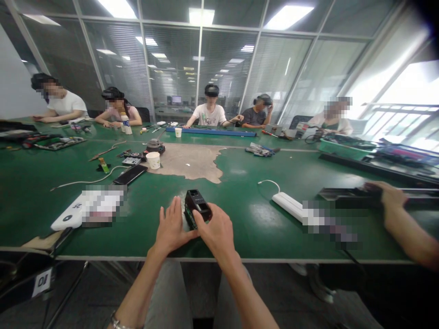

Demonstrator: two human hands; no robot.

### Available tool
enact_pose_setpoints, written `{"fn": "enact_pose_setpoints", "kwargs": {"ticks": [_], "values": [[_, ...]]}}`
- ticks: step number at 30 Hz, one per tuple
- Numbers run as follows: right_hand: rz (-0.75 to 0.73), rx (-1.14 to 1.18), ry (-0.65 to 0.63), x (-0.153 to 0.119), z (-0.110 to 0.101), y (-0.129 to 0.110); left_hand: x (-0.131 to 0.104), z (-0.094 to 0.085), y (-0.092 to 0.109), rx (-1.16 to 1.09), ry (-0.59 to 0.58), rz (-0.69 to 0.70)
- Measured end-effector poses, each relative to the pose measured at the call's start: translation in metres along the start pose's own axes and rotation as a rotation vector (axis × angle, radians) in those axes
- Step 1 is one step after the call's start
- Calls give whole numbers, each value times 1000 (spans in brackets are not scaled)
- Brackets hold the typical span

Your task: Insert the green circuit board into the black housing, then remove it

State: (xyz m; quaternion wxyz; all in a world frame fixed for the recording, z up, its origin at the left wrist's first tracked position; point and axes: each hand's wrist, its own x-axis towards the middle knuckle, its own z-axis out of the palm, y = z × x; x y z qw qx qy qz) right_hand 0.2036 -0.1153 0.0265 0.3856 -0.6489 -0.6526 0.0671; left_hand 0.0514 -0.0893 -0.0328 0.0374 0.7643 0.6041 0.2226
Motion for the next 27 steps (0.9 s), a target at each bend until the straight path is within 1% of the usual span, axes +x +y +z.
{"fn": "enact_pose_setpoints", "kwargs": {"ticks": [5, 9, 14, 18, 22, 27], "values": [[-12, -122, -42, -4, 10, -6, -2, -2, 2, -43, 32, -13], [-10, -219, -112, -12, 14, -4, -2, -5, 4, -42, 17, -22], [-7, -236, -149, -20, 15, 2, -2, -5, 3, -30, 0, -9], [-23, -222, -115, -20, 15, 3, -3, -3, 2, -16, 14, -12], [-28, -148, -94, -17, 14, -1, -2, 0, 1, -3, 26, -11], [-38, 6, 36, -7, 2, -3, -1, 4, -1, 12, 10, 0]]}}
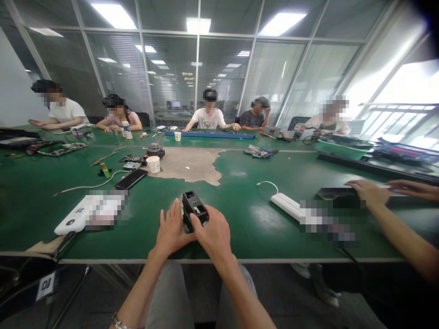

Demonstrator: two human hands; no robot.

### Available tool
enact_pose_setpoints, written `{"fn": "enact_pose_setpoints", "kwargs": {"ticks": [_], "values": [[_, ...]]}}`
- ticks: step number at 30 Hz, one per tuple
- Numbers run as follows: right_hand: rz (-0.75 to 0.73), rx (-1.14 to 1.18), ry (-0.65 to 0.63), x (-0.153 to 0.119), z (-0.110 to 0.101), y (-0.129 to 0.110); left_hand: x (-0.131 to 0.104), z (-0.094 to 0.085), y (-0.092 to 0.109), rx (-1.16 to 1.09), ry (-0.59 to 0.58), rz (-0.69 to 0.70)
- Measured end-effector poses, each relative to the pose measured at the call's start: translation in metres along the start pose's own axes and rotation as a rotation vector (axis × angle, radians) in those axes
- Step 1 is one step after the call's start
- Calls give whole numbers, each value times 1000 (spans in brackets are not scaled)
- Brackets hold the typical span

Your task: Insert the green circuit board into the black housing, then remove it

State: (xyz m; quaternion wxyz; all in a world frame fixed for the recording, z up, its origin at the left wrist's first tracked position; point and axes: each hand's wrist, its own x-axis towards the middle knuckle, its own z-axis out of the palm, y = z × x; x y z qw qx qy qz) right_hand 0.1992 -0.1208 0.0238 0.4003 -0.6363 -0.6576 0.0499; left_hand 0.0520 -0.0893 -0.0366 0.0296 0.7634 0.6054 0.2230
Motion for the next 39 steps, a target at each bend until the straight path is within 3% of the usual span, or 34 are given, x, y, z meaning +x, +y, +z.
{"fn": "enact_pose_setpoints", "kwargs": {"ticks": [5, 12, 18, 25, 35, 39], "values": [[37, 4, 94, 6, -11, 26, 1, -1, 0, 23, -21, -12], [94, -129, 42, -4, 0, 63, 2, -5, 1, 46, -44, 2], [48, -168, 89, -11, 9, 70, 3, -6, 2, 51, -87, -5], [-5, -49, 132, -18, 15, 85, 11, -17, -1, 12, -211, -38], [-31, -59, 74, -14, 13, 86, 2, -11, -4, -3, -103, -13], [70, 4, 72, -9, 6, 79, 3, -10, -4, -5, -101, -21]]}}
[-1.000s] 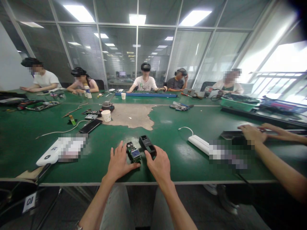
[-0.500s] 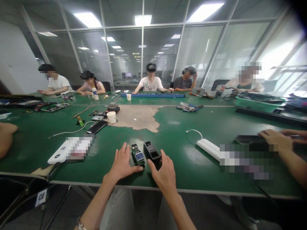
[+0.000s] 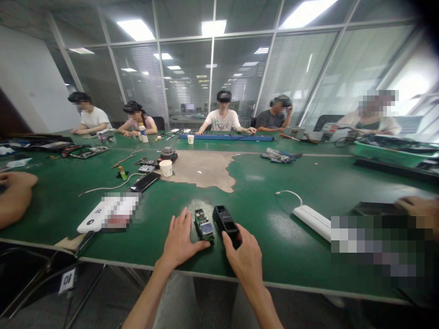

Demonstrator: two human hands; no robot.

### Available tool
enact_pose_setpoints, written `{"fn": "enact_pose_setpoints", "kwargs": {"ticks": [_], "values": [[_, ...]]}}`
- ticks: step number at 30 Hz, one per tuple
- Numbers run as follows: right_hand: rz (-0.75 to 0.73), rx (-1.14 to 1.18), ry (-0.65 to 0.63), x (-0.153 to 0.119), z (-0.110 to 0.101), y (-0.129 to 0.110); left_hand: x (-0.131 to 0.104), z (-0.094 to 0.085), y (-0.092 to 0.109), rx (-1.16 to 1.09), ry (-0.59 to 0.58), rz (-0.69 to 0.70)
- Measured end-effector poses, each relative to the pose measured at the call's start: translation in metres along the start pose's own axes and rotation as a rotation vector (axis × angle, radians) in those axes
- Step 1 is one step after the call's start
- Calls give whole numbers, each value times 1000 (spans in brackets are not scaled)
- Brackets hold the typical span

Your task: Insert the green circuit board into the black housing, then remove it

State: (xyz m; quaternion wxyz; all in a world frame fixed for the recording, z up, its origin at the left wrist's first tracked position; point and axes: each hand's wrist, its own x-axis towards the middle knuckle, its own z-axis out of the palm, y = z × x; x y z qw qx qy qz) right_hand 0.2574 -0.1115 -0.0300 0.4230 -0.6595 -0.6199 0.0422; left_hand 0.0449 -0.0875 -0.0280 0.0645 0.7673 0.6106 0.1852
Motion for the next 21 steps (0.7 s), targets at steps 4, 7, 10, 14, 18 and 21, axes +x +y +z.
{"fn": "enact_pose_setpoints", "kwargs": {"ticks": [4, 7, 10, 14, 18, 21], "values": [[95, 195, 1, 10, -12, -25, -1, 3, -1, -7, 36, 4], [46, 243, -21, 16, -17, -51, -1, 6, -2, -14, 64, 13], [-29, 187, -39, 17, -15, -69, -2, 8, -3, -19, 92, 17], [-52, 72, -51, 14, -6, -78, -4, 7, -2, -33, 114, 25], [-61, 1, -74, 10, 0, -79, -5, 4, 0, -48, 117, 27], [-65, -37, -93, 7, 1, -80, -5, 1, 0, -65, 101, 27]]}}
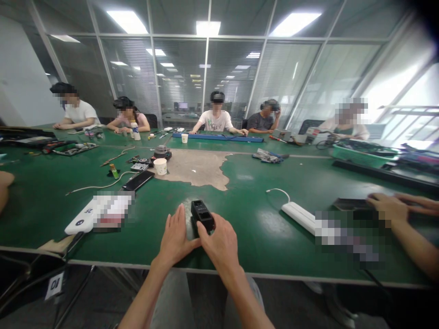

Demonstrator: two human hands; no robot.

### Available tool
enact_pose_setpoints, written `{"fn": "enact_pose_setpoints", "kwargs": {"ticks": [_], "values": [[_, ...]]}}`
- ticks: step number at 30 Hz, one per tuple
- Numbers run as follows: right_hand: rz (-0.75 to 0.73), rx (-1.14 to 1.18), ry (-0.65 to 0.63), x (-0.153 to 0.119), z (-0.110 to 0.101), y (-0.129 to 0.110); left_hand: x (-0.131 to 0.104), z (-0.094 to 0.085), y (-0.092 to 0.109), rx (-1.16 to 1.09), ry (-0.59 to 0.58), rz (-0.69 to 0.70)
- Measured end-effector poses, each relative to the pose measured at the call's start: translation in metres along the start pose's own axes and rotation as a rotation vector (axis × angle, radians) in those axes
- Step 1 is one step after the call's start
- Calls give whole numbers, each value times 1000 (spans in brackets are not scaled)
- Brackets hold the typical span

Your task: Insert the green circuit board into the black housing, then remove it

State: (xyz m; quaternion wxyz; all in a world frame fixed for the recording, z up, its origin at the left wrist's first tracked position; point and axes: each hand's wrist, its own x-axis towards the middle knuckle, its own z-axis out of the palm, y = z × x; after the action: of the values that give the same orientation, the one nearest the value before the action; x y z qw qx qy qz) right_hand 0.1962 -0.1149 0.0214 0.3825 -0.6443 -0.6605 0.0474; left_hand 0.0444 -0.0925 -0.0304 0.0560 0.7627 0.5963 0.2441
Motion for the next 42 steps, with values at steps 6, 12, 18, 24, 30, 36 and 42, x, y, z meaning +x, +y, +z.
{"fn": "enact_pose_setpoints", "kwargs": {"ticks": [6, 12, 18, 24, 30, 36, 42], "values": [[17, -89, -51, -9, 3, 0, -1, -1, 1, 3, -24, 27], [28, -131, -108, -17, 10, 10, 0, -1, 4, 27, -32, 31], [12, -136, -68, -7, 8, 10, 0, 1, 3, 39, -43, 27], [31, -151, -112, 1, 7, 1, 1, 4, 0, 46, -32, 34], [0, -60, 24, 13, -10, -10, 2, 4, -2, 55, -61, 39], [29, -14, 136, 19, -28, 20, 3, 2, -1, 61, -61, 10], [108, -124, 84, 8, -12, 59, 2, 1, 0, 58, -65, 17]]}}
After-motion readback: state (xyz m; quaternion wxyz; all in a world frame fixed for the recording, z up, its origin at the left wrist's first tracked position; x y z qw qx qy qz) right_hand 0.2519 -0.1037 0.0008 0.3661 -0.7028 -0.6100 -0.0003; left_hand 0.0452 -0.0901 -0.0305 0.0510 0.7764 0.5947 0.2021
